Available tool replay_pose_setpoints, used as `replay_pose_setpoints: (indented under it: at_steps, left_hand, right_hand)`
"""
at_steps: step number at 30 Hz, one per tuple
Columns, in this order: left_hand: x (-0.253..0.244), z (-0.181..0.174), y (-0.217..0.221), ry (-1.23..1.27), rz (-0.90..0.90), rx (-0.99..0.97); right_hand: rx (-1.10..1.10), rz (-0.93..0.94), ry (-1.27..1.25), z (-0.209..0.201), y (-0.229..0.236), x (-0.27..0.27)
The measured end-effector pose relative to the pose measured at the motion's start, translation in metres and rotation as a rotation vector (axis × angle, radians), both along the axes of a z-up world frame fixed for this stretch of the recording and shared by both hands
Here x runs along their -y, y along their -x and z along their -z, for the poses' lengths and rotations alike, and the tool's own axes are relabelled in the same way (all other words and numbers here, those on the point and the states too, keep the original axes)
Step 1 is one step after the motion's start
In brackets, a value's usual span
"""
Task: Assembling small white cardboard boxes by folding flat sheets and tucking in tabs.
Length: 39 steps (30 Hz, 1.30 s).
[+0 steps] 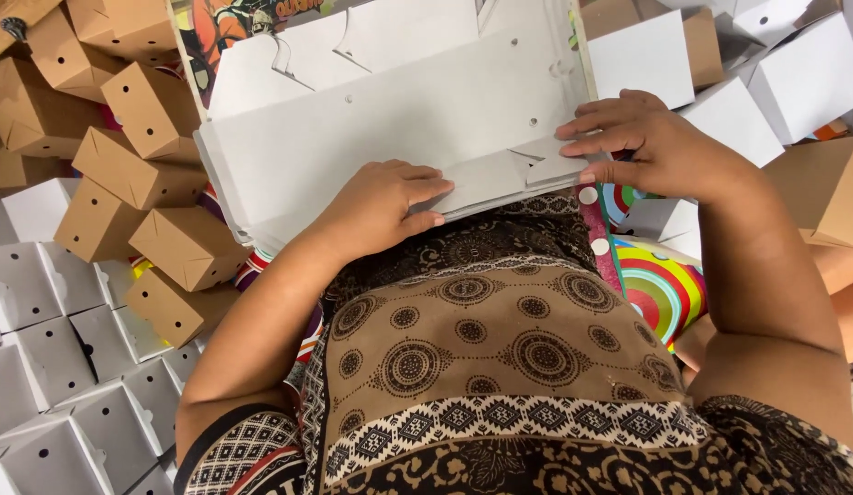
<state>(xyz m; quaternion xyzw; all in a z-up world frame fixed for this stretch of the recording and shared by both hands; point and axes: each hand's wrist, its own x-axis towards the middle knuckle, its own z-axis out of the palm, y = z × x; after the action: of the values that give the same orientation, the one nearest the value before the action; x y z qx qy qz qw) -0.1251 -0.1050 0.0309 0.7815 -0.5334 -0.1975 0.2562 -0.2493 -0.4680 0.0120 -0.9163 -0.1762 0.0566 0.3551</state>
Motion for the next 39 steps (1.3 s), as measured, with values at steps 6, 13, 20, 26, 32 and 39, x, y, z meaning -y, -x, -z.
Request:
replay_pose_setpoints:
  at_steps: [6, 13, 20, 26, 32, 39]
  left_hand:
    - [0.001, -0.01, -0.011, 0.074, -0.127, -0.117]
    - [0.01, 0.019, -0.042, 0.053, -0.402, -0.261]
    - [0.024, 0.01, -0.041, 0.095, -0.403, -0.329]
    - [0.027, -0.003, -0.039, 0.182, -0.327, -0.559]
    - [0.026, -0.01, -0.034, 0.243, -0.094, -0.764]
    - [0.039, 0.01, -0.031, 0.28, -0.205, -0.66]
  right_hand:
    - [0.089, 0.236, -0.243, -0.008, -0.009, -0.025]
    - [0.135, 0.507, -0.403, 0.027, -0.02, -0.04]
    - [0.563, 0.357, -0.115, -0.008, -0.041, -0.078]
    - [0.689, 0.09, -0.071, -0.023, -0.057, -0.081]
    - [0.693, 0.089, -0.068, -0.036, -0.054, -0.071]
    - [0.824, 0.015, 0.021, -0.038, -0.053, -0.079]
